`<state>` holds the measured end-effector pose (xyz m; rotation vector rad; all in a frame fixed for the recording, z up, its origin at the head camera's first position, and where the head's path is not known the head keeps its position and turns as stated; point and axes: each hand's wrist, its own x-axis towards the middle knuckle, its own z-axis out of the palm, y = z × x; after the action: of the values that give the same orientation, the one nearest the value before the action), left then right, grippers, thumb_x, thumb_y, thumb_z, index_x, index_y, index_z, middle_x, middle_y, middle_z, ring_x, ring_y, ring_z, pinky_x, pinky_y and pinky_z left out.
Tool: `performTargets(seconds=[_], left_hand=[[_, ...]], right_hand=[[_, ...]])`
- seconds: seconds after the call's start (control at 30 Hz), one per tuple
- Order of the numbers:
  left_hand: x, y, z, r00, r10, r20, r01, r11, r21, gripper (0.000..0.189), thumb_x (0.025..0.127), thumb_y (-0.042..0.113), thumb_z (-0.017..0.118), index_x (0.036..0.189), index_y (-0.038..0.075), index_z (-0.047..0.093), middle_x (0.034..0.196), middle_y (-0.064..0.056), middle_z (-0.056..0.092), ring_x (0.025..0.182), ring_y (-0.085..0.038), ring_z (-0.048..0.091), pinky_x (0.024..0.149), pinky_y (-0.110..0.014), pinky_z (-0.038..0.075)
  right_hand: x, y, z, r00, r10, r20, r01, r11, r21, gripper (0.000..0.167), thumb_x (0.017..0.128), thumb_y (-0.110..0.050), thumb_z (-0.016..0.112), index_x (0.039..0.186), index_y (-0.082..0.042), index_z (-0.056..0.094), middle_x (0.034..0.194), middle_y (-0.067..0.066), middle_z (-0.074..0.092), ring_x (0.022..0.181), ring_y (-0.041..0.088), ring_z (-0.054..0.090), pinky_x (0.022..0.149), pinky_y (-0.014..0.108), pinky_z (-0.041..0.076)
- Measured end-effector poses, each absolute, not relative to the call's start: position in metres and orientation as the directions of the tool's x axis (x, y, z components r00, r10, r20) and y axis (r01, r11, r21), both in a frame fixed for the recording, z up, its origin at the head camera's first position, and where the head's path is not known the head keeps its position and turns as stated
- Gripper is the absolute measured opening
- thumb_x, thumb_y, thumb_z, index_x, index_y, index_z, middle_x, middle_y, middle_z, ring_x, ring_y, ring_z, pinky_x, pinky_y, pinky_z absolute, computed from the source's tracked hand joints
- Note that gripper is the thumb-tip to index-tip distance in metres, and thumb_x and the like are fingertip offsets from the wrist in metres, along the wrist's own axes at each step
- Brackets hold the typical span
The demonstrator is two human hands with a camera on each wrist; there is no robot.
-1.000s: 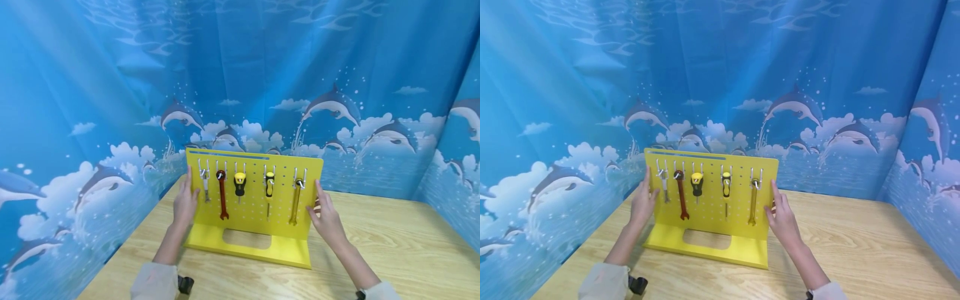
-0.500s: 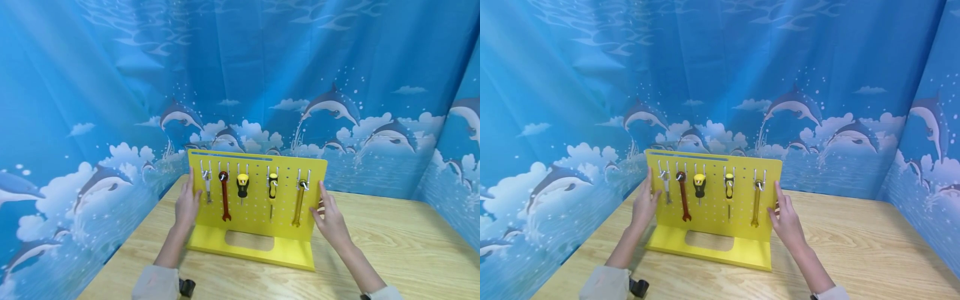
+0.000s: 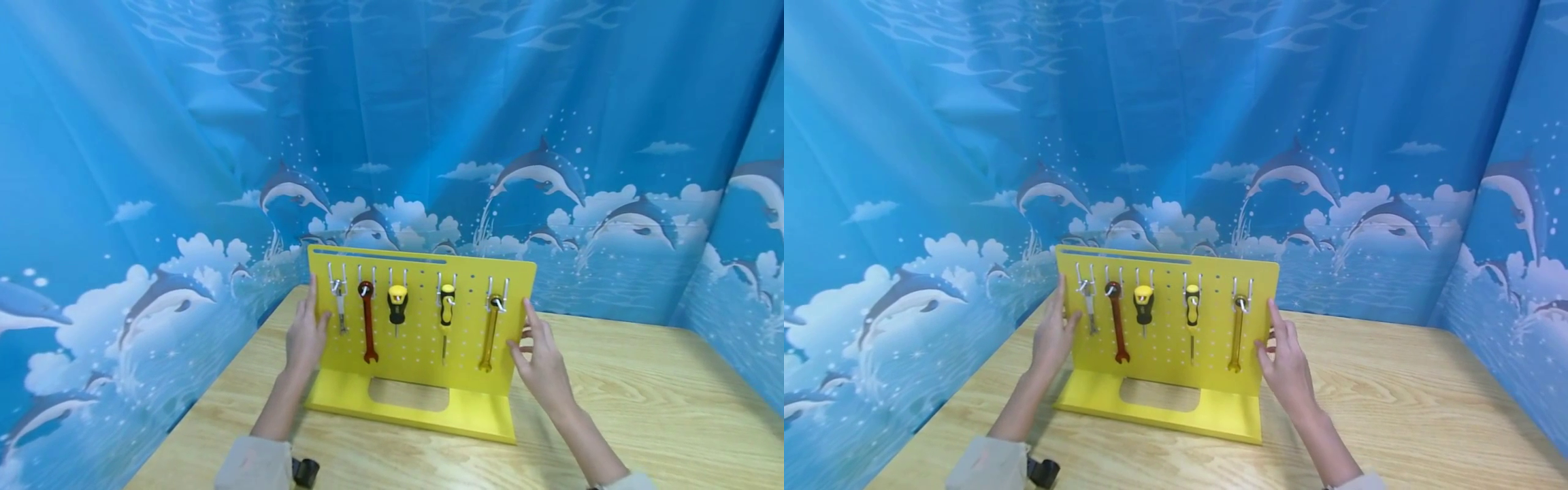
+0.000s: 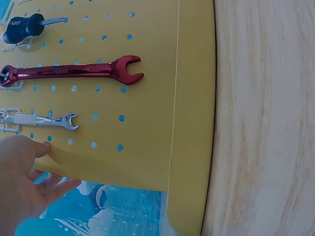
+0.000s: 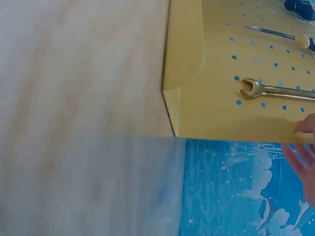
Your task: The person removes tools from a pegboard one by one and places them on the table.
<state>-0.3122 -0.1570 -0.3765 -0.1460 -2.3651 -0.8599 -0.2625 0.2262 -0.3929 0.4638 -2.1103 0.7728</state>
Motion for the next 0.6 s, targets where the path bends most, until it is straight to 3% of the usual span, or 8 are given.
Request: performTargets(seconds=[0.07, 0.2, 0.3, 0.37, 0.47, 0.6], left_hand=[[-0.312, -0.157, -0.376, -0.811, -0.105, 0.576, 0.293, 0.779, 0.555, 0.082, 0.091, 0.013, 0.057, 0.147, 0.033, 0.0, 0.117, -0.022, 0.048, 0.046, -0.015, 0.038, 0.042, -0.028, 0.038], [-0.311, -0.156, -0.374, -0.788, -0.129, 0.602, 0.29, 0.785, 0.548, 0.076, 0.093, 0.016, 0.056, 0.148, 0.032, 0.005, 0.117, -0.023, 0.045, 0.051, -0.019, 0.043, 0.042, -0.027, 0.038], [-0.308, -0.153, -0.372, -0.744, -0.167, 0.647, 0.292, 0.79, 0.539, 0.068, 0.094, 0.02, 0.054, 0.148, 0.029, 0.014, 0.12, -0.024, 0.041, 0.07, -0.027, 0.051, 0.044, -0.028, 0.039], [-0.306, -0.15, -0.37, -0.712, -0.194, 0.675, 0.308, 0.777, 0.549, 0.063, 0.094, 0.022, 0.053, 0.147, 0.024, 0.021, 0.123, -0.024, 0.038, 0.083, -0.031, 0.051, 0.046, -0.029, 0.039], [-0.304, -0.146, -0.369, -0.677, -0.213, 0.705, 0.356, 0.743, 0.567, 0.059, 0.093, 0.024, 0.054, 0.145, 0.019, 0.027, 0.121, -0.023, 0.039, 0.087, -0.031, 0.05, 0.047, -0.029, 0.039], [-0.301, -0.139, -0.369, -0.654, -0.206, 0.728, 0.432, 0.688, 0.583, 0.057, 0.092, 0.023, 0.057, 0.143, 0.016, 0.032, 0.113, -0.021, 0.043, 0.085, -0.03, 0.053, 0.05, -0.031, 0.044]], right_hand=[[-0.259, 0.226, -0.392, -0.547, -0.013, 0.837, -0.566, 0.743, -0.358, 0.085, 0.07, 0.016, 0.069, 0.143, -0.007, 0.03, 0.104, 0.019, 0.048, 0.09, 0.027, 0.053, 0.075, 0.022, 0.049], [-0.251, 0.221, -0.385, -0.366, 0.101, 0.925, -0.649, 0.685, -0.331, 0.053, 0.071, 0.018, 0.062, 0.122, 0.006, 0.051, 0.099, 0.021, 0.053, 0.091, 0.025, 0.051, 0.084, 0.019, 0.04], [-0.244, 0.209, -0.373, -0.241, 0.141, 0.96, -0.74, 0.614, -0.276, 0.034, 0.072, 0.016, 0.057, 0.105, 0.012, 0.057, 0.092, 0.022, 0.055, 0.088, 0.019, 0.051, 0.082, 0.018, 0.041], [-0.239, 0.196, -0.363, -0.191, 0.127, 0.973, -0.788, 0.572, -0.229, 0.026, 0.072, 0.014, 0.054, 0.098, 0.015, 0.056, 0.088, 0.024, 0.055, 0.085, 0.017, 0.052, 0.08, 0.018, 0.043], [-0.234, 0.173, -0.351, -0.155, 0.058, 0.986, -0.843, 0.513, -0.162, 0.02, 0.073, 0.011, 0.051, 0.092, 0.017, 0.055, 0.083, 0.024, 0.054, 0.08, 0.019, 0.053, 0.076, 0.018, 0.045], [-0.233, 0.139, -0.348, -0.176, -0.058, 0.983, -0.892, 0.432, -0.134, 0.022, 0.075, 0.006, 0.05, 0.096, 0.013, 0.055, 0.086, 0.017, 0.056, 0.077, 0.021, 0.054, 0.075, 0.018, 0.047]])
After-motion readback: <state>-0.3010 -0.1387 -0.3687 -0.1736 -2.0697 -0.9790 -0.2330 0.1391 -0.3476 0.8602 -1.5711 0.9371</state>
